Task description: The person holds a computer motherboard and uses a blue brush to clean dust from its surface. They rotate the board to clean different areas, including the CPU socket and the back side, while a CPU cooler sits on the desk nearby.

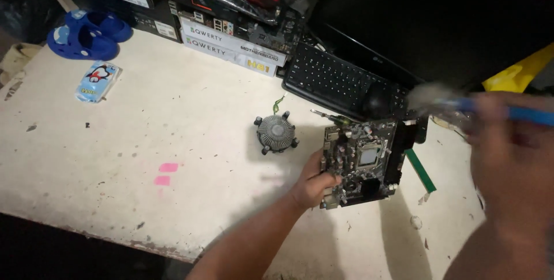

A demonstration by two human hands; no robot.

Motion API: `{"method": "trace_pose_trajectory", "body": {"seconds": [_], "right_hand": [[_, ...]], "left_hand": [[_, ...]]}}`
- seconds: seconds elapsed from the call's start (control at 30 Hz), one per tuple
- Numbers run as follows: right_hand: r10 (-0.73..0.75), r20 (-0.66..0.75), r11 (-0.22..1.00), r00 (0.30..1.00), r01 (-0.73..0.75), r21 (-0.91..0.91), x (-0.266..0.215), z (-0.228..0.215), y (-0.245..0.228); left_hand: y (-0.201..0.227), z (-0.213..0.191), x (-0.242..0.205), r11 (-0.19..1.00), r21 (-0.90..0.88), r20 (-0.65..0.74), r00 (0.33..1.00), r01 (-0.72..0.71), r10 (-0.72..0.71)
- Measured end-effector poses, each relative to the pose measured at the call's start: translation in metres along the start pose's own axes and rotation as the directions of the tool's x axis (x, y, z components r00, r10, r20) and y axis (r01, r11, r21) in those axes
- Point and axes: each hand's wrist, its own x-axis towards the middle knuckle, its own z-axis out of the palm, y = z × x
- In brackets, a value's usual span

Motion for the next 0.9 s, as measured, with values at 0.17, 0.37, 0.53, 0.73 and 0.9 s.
{"method": "trace_pose_trajectory", "body": {"seconds": [0.17, 0.37, 0.53, 0.73, 0.9], "right_hand": [[0.090, 0.078, 0.896, 0.993, -0.115, 0.429, 0.006, -0.020, -0.017], [0.332, -0.091, 0.875, 0.939, -0.270, 0.401, -0.002, -0.003, -0.011], [0.102, -0.107, 0.906, 0.989, -0.048, 0.420, -0.010, -0.011, -0.013], [0.006, -0.332, 0.974, 0.943, 0.070, 0.216, -0.039, 0.032, 0.045], [0.083, -0.352, 0.857, 0.932, 0.113, 0.503, -0.059, 0.032, 0.020]], "left_hand": [[-0.009, -0.005, -0.004, 1.000, -0.015, -0.032, 0.999, 0.023, -0.023], [0.006, -0.007, 0.004, 0.997, -0.080, 0.022, 1.000, 0.004, -0.002], [-0.008, -0.012, -0.002, 0.981, -0.189, -0.026, 0.998, 0.050, -0.056], [-0.029, -0.021, -0.005, 0.952, -0.303, -0.180, 0.983, -0.039, -0.017], [-0.033, -0.041, -0.006, 0.868, -0.343, -0.373, 0.796, 0.359, -0.477]]}}
